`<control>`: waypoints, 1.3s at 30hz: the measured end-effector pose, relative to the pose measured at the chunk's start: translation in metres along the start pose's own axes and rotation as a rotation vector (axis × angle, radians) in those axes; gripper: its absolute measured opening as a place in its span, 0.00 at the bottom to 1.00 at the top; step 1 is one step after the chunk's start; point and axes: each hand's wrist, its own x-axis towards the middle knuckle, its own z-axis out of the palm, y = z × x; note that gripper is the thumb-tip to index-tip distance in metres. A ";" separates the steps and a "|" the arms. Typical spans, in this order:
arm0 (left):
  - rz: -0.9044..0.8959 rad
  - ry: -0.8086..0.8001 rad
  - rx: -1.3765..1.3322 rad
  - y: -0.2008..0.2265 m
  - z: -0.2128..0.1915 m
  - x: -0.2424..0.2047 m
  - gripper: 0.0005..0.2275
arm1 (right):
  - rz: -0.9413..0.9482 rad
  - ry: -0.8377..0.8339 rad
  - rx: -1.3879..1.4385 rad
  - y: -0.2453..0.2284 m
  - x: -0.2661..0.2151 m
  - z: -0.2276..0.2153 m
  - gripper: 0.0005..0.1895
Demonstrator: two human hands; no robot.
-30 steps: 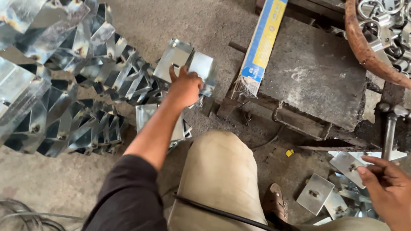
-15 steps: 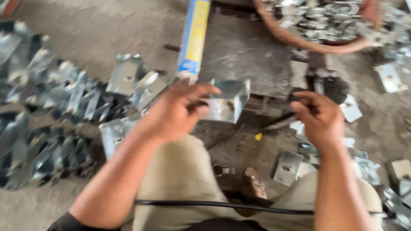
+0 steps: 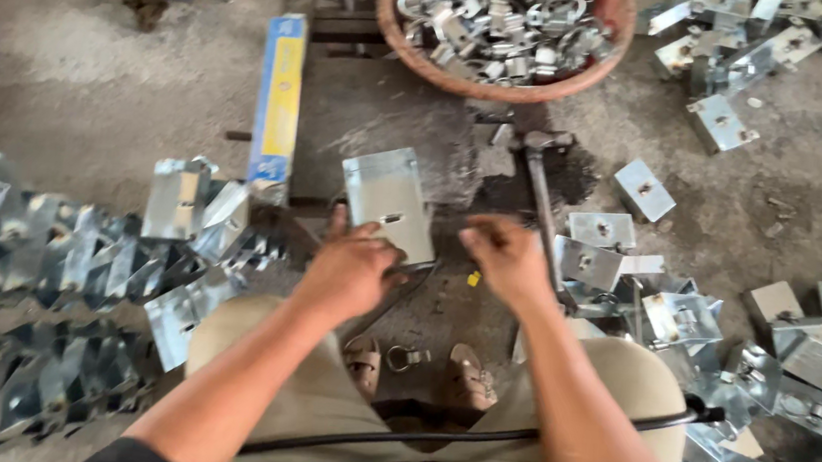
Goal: The person sits on the floor and repeatedly picks up small metal plates and metal rings, places them on a work surface, and welds them together using a handheld welding torch. Finished assemblies are set aside on the floor.
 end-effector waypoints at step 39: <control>-0.395 0.040 -1.115 0.010 -0.004 0.089 0.07 | -0.734 -0.088 -0.418 -0.019 0.001 -0.002 0.03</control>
